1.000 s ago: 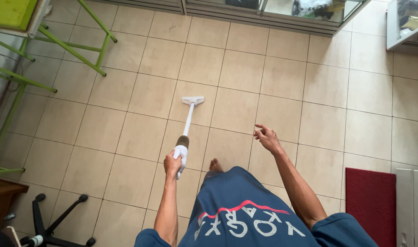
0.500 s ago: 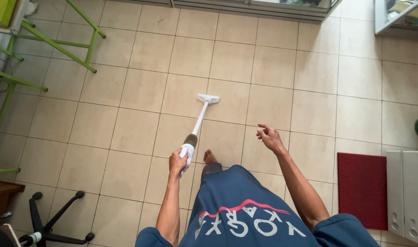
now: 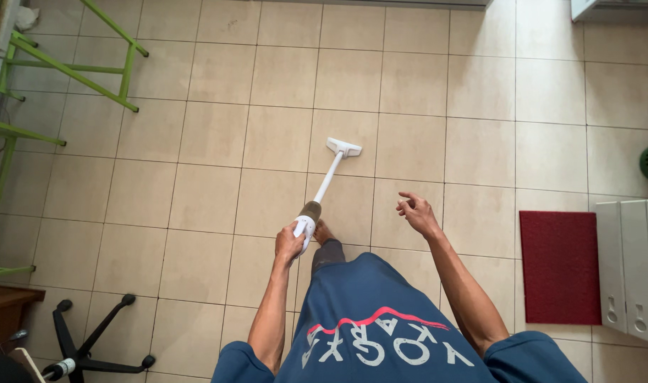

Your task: The person vacuums the tiled floor around desks and display cabinets using a handheld vacuum cleaner.

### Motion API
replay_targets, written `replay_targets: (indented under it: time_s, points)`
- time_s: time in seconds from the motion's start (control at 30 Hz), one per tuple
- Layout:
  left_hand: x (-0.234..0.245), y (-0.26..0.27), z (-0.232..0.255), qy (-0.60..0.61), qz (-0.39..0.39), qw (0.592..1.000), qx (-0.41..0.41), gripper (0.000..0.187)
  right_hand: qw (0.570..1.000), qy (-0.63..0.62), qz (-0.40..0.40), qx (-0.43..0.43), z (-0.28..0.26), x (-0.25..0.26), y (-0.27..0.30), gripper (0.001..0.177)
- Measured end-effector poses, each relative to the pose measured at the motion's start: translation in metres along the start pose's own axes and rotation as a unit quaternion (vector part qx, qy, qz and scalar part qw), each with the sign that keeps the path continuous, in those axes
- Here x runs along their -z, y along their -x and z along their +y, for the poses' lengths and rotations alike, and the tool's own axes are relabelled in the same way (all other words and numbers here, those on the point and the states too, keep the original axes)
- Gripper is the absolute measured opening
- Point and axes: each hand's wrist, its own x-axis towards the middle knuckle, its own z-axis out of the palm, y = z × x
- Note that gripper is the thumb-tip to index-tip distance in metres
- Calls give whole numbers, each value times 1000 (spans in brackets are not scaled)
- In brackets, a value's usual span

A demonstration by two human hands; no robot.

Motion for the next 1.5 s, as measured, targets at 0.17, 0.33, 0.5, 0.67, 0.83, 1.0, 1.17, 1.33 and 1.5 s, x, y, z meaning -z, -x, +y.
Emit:
replay_targets:
  time_s: [0.17,0.33,0.5,0.67,0.83,1.0,1.17,1.33,1.5]
  points:
    - [-6,6,4,-6,0,1000,-4,58,1000,6,12,-6,14,7,9,42]
    - [-5,6,7,-7,-12,1000,9,57,998,44,34,17,24,11,10,42]
    - [-1,6,10,1,-3,1000,-6,56,996,80,44,18,23,11,8,43]
    - [4,4,12,-8,-16,1000,0,52,996,78,38,32,18,6,2,43]
    - [6,-1,11,2,-8,1000,-1,54,997,68,31,21,8,4,-3,43]
    - [10,-6,12,-15,-26,1000,3,47,996,72,29,31,4,1,-9,43]
    - [11,-9,14,-2,-18,1000,-12,45,996,74,27,31,1,-2,-14,43]
    - [13,-11,16,9,-21,1000,-6,44,997,66,26,28,2,-5,-16,43]
    - [14,-12,19,0,-16,1000,-5,48,997,57,29,34,3,-7,-16,43]
